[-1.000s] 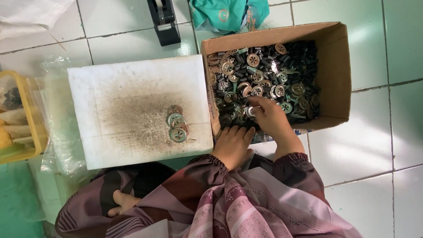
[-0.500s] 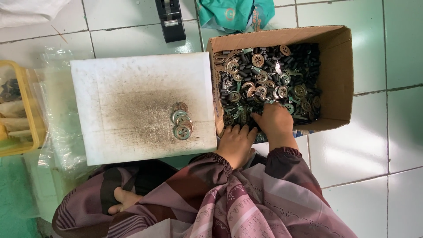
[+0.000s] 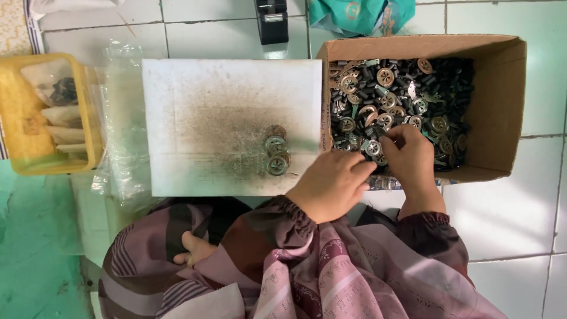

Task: The person sits on the floor and sorts small metal hardware pieces from a cardboard box onto a white board. They pick up items, place them in a small pile, and then transfer the pile into a plastic bag. The person repeats this process, sorting different types of hardware into separate piles.

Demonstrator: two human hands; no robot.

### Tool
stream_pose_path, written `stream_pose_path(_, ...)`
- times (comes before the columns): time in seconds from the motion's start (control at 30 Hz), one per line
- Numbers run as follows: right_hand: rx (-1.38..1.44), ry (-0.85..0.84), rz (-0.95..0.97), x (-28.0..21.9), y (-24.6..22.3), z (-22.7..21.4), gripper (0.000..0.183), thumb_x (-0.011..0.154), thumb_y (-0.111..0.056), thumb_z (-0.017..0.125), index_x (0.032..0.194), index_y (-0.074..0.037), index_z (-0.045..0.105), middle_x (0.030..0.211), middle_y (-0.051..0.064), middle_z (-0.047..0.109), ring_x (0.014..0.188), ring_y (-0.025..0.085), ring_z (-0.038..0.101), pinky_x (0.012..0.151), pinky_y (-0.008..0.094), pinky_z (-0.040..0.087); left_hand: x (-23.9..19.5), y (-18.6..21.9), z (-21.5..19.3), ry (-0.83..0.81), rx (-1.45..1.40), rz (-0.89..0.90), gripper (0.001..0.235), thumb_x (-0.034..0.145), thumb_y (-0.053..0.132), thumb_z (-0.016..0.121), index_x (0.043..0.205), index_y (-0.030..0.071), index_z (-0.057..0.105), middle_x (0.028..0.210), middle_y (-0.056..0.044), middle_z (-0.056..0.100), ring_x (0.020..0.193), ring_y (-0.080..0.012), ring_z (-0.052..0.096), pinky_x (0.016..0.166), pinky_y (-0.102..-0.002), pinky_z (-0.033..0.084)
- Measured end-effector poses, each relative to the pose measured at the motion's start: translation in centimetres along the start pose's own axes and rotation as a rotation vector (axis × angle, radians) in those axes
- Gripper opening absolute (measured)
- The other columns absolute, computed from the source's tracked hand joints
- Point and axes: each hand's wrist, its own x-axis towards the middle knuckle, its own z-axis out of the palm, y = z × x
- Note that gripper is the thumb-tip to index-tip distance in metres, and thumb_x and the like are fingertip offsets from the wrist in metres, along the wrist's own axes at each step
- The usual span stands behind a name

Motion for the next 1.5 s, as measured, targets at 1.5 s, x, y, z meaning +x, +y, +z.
stream_pose_path(1.5, -0.618, -0.349, 0.227, 3.2, 0.6, 3.3, 0.044, 0.079, -0.042, 0.076, 0.11, -0.01, 0.08, 0.109, 0.017, 0.074, 0.102, 0.039, 0.073, 0.084, 0.051, 0.062, 0.9, -2.9, 14.1, -0.419, 0.451, -0.22, 0.063, 0.101, 0.05, 0.039, 0.117, -0.005, 0.066, 0.117, -0.026, 0.061, 0.115, -0.0449, 0.057, 0.089, -0.051, 0.044)
